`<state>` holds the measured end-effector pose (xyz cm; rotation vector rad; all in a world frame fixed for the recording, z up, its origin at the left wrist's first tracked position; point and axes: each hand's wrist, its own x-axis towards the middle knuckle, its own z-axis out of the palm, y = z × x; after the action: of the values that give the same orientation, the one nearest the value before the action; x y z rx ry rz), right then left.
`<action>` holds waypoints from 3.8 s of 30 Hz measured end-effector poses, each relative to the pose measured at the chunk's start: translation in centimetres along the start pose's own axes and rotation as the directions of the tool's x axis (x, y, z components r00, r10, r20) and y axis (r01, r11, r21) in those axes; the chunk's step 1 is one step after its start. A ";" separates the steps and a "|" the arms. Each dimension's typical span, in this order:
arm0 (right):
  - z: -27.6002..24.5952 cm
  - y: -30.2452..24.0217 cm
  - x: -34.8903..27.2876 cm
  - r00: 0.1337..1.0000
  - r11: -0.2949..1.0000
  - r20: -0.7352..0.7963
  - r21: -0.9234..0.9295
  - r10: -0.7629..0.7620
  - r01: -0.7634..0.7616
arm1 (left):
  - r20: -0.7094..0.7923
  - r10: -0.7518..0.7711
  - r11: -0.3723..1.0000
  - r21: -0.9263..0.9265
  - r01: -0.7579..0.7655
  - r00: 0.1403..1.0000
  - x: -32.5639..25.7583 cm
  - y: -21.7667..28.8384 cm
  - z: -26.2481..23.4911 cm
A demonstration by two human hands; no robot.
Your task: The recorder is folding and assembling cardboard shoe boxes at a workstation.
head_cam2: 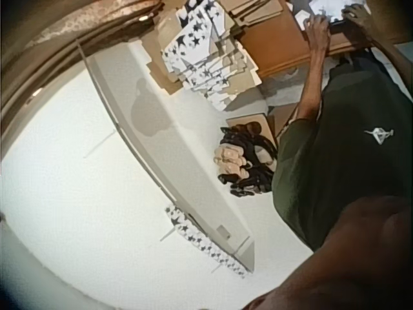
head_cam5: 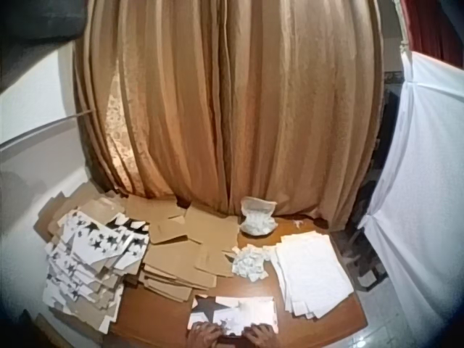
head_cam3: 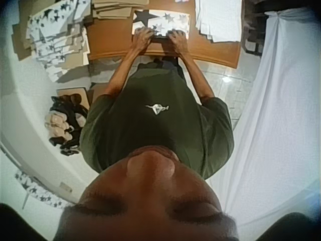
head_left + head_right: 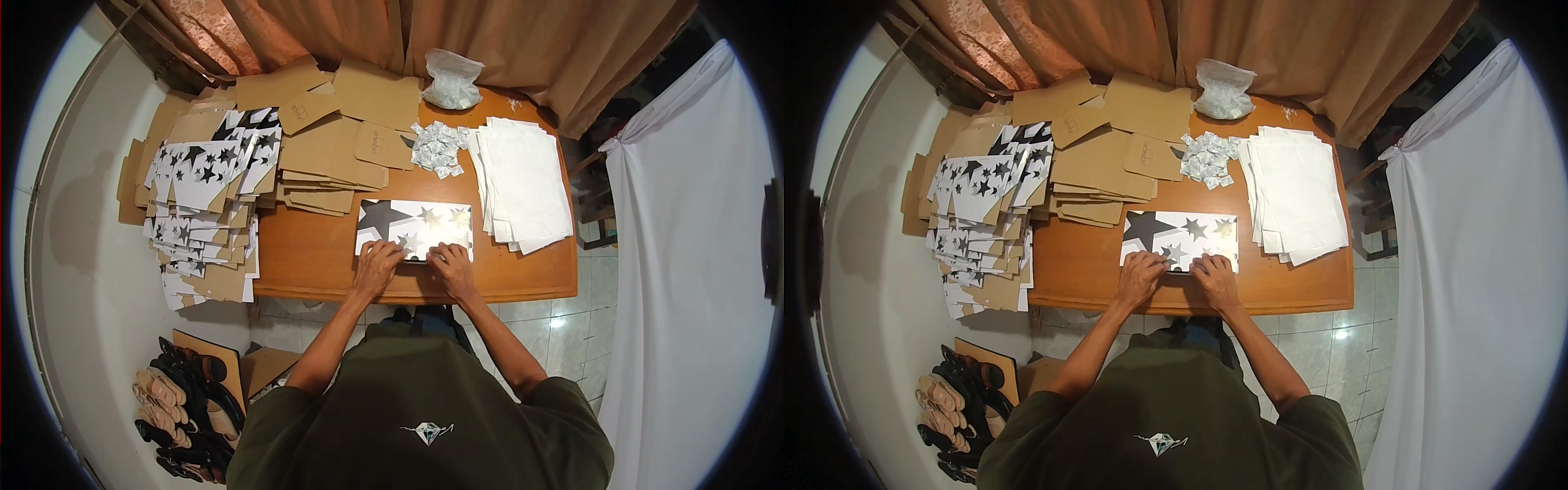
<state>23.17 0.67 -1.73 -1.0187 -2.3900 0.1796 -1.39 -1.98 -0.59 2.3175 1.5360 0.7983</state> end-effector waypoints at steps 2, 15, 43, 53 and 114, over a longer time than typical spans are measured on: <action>0.3 -0.4 -0.2 1.000 1.000 0.007 -0.019 -0.005 0.005 | -0.076 0.033 0.999 0.002 -0.033 0.997 -0.7 -0.3 0.5; 0.5 -1.4 -0.5 0.999 0.999 -0.035 -0.028 0.036 -0.037 | -0.029 0.059 0.997 0.052 -0.058 0.998 -1.2 -0.4 0.1; 2.4 -1.4 -1.1 0.995 0.996 -0.103 -0.090 -0.001 -0.008 | 0.053 0.014 0.998 -0.058 -0.011 0.999 -2.7 -4.3 -0.2; 1.8 -1.5 -0.2 0.990 0.998 -0.142 -0.063 0.012 -0.021 | 0.168 0.196 0.967 0.133 -0.219 0.966 -1.3 -3.4 -2.1; 2.9 -0.4 -0.5 0.999 0.999 -0.033 -0.024 0.030 -0.031 | 0.347 0.411 0.876 0.105 -0.470 0.843 1.8 -7.3 -0.6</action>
<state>21.67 0.31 -4.27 -1.0613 -2.3542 0.1443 -6.81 2.60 -3.05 2.8248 0.9832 0.3466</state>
